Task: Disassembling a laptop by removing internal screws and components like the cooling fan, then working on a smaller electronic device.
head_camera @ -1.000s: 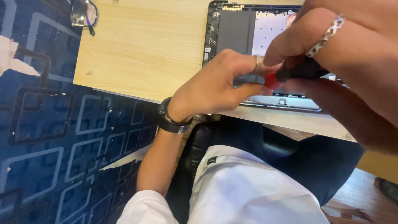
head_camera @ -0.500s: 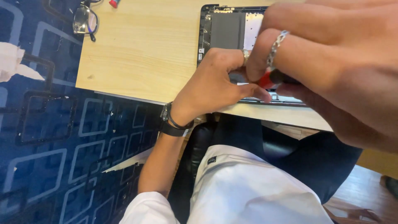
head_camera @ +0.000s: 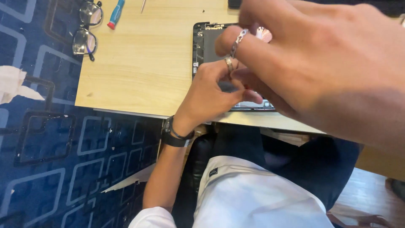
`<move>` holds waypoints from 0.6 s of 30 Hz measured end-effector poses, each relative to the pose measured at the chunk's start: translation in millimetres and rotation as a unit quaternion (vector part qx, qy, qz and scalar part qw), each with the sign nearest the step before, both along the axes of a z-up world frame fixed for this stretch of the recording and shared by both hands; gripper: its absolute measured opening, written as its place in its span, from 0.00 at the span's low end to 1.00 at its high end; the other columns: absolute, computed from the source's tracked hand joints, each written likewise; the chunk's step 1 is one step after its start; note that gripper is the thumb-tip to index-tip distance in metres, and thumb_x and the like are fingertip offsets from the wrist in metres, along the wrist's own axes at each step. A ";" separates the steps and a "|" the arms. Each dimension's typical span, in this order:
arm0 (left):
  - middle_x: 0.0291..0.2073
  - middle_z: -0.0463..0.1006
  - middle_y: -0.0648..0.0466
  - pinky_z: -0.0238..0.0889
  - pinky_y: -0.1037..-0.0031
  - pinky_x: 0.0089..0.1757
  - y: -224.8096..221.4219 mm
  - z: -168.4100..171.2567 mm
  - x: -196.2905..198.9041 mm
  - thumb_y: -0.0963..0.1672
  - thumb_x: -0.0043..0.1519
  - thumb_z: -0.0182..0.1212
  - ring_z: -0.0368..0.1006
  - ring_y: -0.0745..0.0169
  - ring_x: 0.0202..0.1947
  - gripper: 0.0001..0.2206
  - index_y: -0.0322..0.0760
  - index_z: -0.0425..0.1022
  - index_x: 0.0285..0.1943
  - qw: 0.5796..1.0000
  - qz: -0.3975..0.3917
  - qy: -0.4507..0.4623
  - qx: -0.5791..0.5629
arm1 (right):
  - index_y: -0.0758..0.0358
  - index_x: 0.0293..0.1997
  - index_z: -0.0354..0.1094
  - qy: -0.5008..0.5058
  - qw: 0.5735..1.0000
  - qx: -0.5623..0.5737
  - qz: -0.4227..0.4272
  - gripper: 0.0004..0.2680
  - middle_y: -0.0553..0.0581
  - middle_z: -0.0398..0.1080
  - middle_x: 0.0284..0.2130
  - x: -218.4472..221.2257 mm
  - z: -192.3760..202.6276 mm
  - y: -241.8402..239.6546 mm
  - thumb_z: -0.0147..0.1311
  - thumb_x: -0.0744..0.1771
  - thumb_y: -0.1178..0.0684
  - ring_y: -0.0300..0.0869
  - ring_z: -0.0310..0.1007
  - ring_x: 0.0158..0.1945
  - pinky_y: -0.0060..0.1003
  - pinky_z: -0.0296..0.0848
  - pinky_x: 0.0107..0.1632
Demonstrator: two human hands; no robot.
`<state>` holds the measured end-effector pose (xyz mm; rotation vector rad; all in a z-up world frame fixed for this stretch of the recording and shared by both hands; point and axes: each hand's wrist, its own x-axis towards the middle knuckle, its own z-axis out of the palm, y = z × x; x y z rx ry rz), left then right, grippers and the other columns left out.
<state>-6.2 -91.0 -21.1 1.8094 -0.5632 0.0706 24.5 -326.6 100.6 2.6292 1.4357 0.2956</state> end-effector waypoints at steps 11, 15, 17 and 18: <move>0.23 0.76 0.61 0.67 0.81 0.33 11.4 -7.4 1.2 0.38 0.57 0.62 0.68 0.77 0.28 0.04 0.39 0.74 0.30 1.000 0.021 -0.004 0.006 | 0.55 0.53 0.59 0.021 0.999 -0.023 -0.035 0.14 0.53 0.63 0.38 -18.8 3.3 51.5 0.45 0.72 0.36 0.56 0.69 0.17 0.50 0.66 0.14; 0.18 0.64 0.63 0.50 0.76 0.27 6.9 -6.9 -0.5 0.40 0.52 0.70 0.55 0.75 0.25 0.14 0.40 0.66 0.22 0.997 0.057 0.039 0.030 | 0.48 0.49 0.63 -0.067 0.994 -0.044 -0.067 0.17 0.44 0.63 0.26 -22.3 4.1 48.7 0.41 0.78 0.28 0.51 0.68 0.17 0.42 0.54 0.19; 0.18 0.63 0.63 0.50 0.75 0.26 10.7 -5.6 -0.6 0.43 0.51 0.79 0.55 0.76 0.26 0.19 0.40 0.66 0.20 0.995 0.081 0.040 0.046 | 0.49 0.50 0.62 -0.044 0.996 -0.043 -0.062 0.17 0.45 0.64 0.28 -20.7 6.1 50.5 0.42 0.77 0.28 0.51 0.69 0.19 0.42 0.56 0.20; 0.27 0.74 0.59 0.60 0.74 0.34 13.8 -1.5 0.0 0.44 0.54 0.76 0.67 0.70 0.33 0.12 0.40 0.73 0.29 0.999 0.017 0.009 0.040 | 0.49 0.51 0.62 -0.012 0.997 -0.042 -0.059 0.16 0.46 0.65 0.32 -19.4 7.4 50.7 0.44 0.76 0.29 0.52 0.70 0.22 0.43 0.60 0.22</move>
